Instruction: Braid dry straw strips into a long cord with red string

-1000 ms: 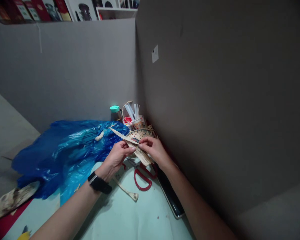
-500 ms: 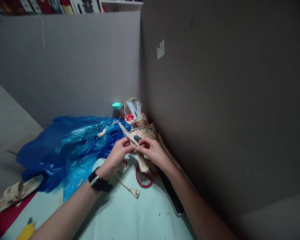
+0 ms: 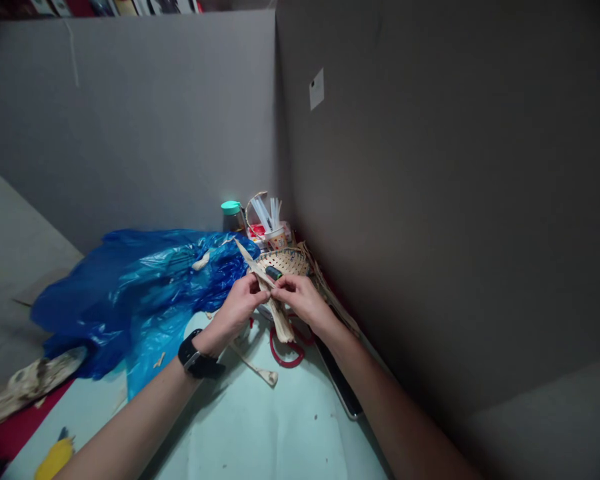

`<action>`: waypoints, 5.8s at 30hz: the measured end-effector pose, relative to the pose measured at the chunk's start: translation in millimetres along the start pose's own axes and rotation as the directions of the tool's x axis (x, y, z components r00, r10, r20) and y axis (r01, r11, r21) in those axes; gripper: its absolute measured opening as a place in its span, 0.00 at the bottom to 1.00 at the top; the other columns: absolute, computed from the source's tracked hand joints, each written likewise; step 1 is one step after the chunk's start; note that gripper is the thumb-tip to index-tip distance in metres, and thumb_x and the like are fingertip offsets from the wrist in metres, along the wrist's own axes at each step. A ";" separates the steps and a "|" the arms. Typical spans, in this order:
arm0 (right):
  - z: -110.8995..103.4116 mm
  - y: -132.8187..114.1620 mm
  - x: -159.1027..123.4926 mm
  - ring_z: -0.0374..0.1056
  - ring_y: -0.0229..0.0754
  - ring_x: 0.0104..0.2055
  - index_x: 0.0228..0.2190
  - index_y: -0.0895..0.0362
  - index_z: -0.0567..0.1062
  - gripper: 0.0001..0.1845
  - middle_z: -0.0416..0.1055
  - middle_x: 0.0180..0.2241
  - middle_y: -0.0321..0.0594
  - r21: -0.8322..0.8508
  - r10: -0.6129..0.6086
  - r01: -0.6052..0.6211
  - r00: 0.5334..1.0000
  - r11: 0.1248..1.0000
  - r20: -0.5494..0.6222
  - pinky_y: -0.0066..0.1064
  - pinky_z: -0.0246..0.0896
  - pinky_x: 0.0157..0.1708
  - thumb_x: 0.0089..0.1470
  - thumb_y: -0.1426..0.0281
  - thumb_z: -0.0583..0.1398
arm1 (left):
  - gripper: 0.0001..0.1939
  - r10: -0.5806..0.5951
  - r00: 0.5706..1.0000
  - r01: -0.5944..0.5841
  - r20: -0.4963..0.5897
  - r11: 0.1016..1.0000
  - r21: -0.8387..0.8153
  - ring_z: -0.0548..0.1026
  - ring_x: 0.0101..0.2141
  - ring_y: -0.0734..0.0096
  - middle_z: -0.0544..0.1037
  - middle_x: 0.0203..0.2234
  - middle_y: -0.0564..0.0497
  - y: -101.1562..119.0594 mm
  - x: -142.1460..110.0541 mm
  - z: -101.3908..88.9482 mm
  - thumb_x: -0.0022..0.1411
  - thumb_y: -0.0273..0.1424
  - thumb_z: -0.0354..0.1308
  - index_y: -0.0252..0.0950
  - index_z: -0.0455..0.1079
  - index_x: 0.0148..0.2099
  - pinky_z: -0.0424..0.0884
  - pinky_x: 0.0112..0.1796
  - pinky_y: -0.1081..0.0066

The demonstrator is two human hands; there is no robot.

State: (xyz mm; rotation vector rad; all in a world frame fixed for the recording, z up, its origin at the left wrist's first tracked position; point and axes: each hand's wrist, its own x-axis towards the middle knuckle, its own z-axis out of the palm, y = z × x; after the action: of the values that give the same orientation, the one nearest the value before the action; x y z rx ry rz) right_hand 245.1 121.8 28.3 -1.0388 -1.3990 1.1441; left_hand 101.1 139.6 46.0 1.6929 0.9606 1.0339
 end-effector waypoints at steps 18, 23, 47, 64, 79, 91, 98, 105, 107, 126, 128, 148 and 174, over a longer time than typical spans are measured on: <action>-4.0 -27.9 -13.7 0.65 0.38 0.34 0.29 0.57 0.69 0.09 0.68 0.30 0.36 0.287 -0.102 0.048 0.979 0.957 0.174 0.30 0.57 0.37 0.49 0.65 0.62 | 0.06 -0.004 0.998 0.007 -0.068 0.999 0.045 0.69 0.30 0.72 0.73 0.27 0.52 1.0 -6.7 -30.1 0.51 0.22 0.55 0.33 0.71 0.33 0.64 0.33 0.73; 3.4 -28.1 -18.3 0.60 0.33 0.26 0.33 0.55 0.68 0.12 0.62 0.26 0.32 0.348 -0.021 -0.066 0.971 0.935 0.240 0.25 0.54 0.26 0.49 0.63 0.63 | 0.04 -0.117 0.956 0.254 0.271 0.795 -0.551 0.73 0.32 0.72 0.73 0.29 0.49 19.1 -19.3 -37.5 0.56 0.27 0.59 0.30 0.69 0.33 0.68 0.39 0.72; 38.2 -51.7 -32.9 0.67 0.42 0.36 0.44 0.55 0.73 0.17 0.73 0.36 0.41 -0.204 -0.160 0.191 0.975 0.960 0.156 0.32 0.60 0.38 0.60 0.60 0.52 | 0.08 -0.335 0.904 0.427 0.266 0.686 -0.589 0.42 0.13 0.85 0.47 0.13 0.64 28.1 -78.2 -49.9 0.61 0.32 0.54 0.35 0.61 0.30 0.41 0.12 0.84; 38.9 -45.2 -17.1 0.32 0.29 0.17 0.32 0.59 0.74 0.07 0.46 0.18 0.27 0.586 0.110 -0.199 0.977 0.786 0.184 0.22 0.31 0.11 0.53 0.68 0.59 | 0.14 -0.164 0.983 0.132 0.076 0.938 0.320 0.69 0.29 0.70 0.75 0.27 0.49 23.2 -101.7 -82.2 0.62 0.34 0.47 0.35 0.70 0.30 0.61 0.31 0.73; 47.5 -10.4 -21.1 0.68 0.35 0.32 0.31 0.58 0.69 0.05 0.75 0.36 0.45 0.494 0.225 -0.376 0.914 0.784 0.338 0.26 0.61 0.35 0.53 0.70 0.61 | 0.06 -0.267 0.959 0.209 0.093 0.890 0.406 0.63 0.23 0.72 0.70 0.18 0.54 -42.3 -61.8 -94.5 0.46 0.28 0.60 0.36 0.68 0.20 0.52 0.26 0.73; 61.2 -5.7 -25.3 0.54 0.32 0.22 0.27 0.58 0.74 0.11 0.66 0.23 0.33 0.270 0.200 -0.257 0.954 0.928 0.222 0.26 0.46 0.22 0.45 0.64 0.66 | 0.09 -0.511 0.822 0.569 0.249 0.745 -0.349 0.61 0.16 0.82 0.65 0.18 0.55 -39.1 -73.3 -72.7 0.51 0.28 0.59 0.34 0.59 0.27 0.53 0.18 0.79; 63.6 11.0 -24.5 0.63 0.39 0.29 0.31 0.58 0.77 0.09 0.71 0.27 0.36 -0.020 0.078 -0.075 0.970 0.997 0.232 0.28 0.54 0.29 0.49 0.65 0.62 | 0.06 -0.555 0.814 0.544 0.170 0.626 -0.559 0.50 0.14 0.89 0.58 0.17 0.59 -42.1 -81.2 -54.9 0.51 0.21 0.55 0.32 0.60 0.27 0.43 0.16 0.82; 68.5 16.6 -27.7 0.62 0.39 0.25 0.25 0.56 0.71 0.05 0.69 0.22 0.35 -0.462 -0.070 0.121 0.989 0.878 0.127 0.29 0.49 0.26 0.51 0.69 0.59 | 0.03 -0.543 0.839 0.439 0.024 0.652 -0.618 0.52 0.14 0.90 0.62 0.19 0.57 -47.7 -90.8 -45.2 0.50 0.22 0.57 0.29 0.65 0.29 0.43 0.16 0.82; 72.3 15.1 -28.6 0.62 0.39 0.25 0.24 0.56 0.72 0.06 0.70 0.22 0.37 -0.531 -0.066 0.130 0.988 0.837 0.138 0.29 0.49 0.26 0.52 0.70 0.58 | 0.04 -0.530 0.848 0.420 0.003 0.669 -0.613 0.52 0.14 0.90 0.62 0.19 0.56 -49.2 -91.8 -43.3 0.50 0.23 0.58 0.29 0.65 0.28 0.43 0.16 0.81; 90.1 21.4 -35.2 0.66 0.40 0.29 0.35 0.57 0.64 0.04 0.70 0.27 0.38 -0.633 -0.080 0.155 0.986 0.759 0.145 0.28 0.54 0.29 0.54 0.73 0.54 | 0.13 -0.482 0.869 0.328 -0.116 0.735 -0.593 0.49 0.16 0.87 0.54 0.16 0.60 -53.4 -97.7 -37.9 0.48 0.34 0.64 0.30 0.66 0.28 0.41 0.18 0.78; 91.5 20.7 -35.3 0.66 0.40 0.29 0.33 0.56 0.63 0.03 0.70 0.28 0.38 -0.626 -0.082 0.164 0.984 0.763 0.158 0.27 0.54 0.29 0.54 0.74 0.54 | 0.13 -0.486 0.865 0.328 -0.127 0.738 -0.589 0.49 0.16 0.87 0.54 0.16 0.61 -52.1 -98.6 -37.3 0.48 0.35 0.64 0.30 0.66 0.27 0.41 0.18 0.78; 81.3 6.7 -35.6 0.67 0.43 0.33 0.37 0.58 0.68 0.07 0.72 0.33 0.44 -0.850 0.001 0.180 0.978 0.495 0.207 0.29 0.51 0.30 0.57 0.70 0.55 | 0.09 -0.528 0.829 0.335 -0.184 0.733 -0.593 0.49 0.15 0.89 0.59 0.16 0.59 -49.6 -99.1 -47.6 0.47 0.29 0.63 0.29 0.66 0.25 0.39 0.17 0.77; 104.0 -0.4 -58.2 0.63 0.37 0.23 0.33 0.56 0.70 0.12 0.70 0.22 0.36 -0.670 0.057 0.180 0.947 0.720 0.315 0.27 0.47 0.25 0.59 0.73 0.48 | 0.04 -0.524 0.809 0.370 -0.267 0.806 -0.462 0.52 0.13 0.85 0.61 0.09 0.58 -45.3 -102.3 -41.0 0.47 0.27 0.58 0.31 0.70 0.24 0.42 0.17 0.76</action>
State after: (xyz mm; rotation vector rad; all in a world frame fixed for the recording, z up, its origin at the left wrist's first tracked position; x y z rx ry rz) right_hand 148.9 52.9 14.0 -1.3422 -2.2088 0.7406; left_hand 20.5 71.5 -9.6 0.8713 1.2415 1.1475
